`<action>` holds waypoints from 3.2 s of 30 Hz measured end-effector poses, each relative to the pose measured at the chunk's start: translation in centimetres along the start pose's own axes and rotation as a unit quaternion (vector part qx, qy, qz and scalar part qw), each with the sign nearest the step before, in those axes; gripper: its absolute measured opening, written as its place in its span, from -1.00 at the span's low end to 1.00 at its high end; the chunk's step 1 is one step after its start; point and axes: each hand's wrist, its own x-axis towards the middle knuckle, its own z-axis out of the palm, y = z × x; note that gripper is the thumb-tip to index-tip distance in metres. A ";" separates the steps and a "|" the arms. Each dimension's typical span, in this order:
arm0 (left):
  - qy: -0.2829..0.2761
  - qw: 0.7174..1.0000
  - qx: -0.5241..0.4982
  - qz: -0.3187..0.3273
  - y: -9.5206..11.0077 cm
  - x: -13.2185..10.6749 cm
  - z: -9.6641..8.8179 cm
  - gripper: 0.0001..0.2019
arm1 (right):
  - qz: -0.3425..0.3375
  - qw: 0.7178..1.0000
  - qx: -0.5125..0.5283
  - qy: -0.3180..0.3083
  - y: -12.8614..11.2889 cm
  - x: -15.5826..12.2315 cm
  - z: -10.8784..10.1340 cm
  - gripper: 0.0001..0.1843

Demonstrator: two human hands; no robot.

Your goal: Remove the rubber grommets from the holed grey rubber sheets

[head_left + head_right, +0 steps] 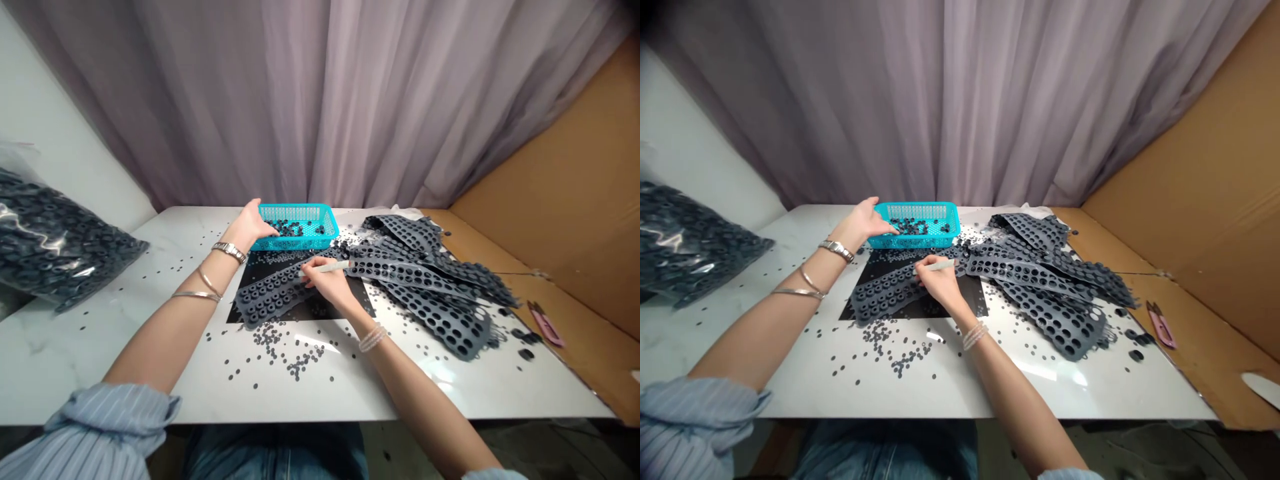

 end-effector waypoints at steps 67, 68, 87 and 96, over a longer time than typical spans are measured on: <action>-0.039 0.997 -0.026 -0.060 -6.7 -10.9 -3.8 -0.95 | 0.016 0.990 -0.112 -0.080 -1.6 -1.7 -0.5 -0.82; -0.045 0.997 -0.023 -0.055 -6.7 -10.9 -3.8 -0.96 | 0.015 0.990 -0.112 -0.082 -1.6 -1.7 -0.5 -0.82; -0.090 0.796 0.560 0.211 -7.6 -12.1 -1.6 -0.84 | 0.041 0.985 -0.127 -0.113 -2.0 -1.9 -0.7 -0.89; -0.149 0.711 0.659 0.195 -8.7 -13.2 -1.1 -0.80 | -0.005 0.971 -0.199 -0.129 -2.0 -2.4 -0.4 -0.86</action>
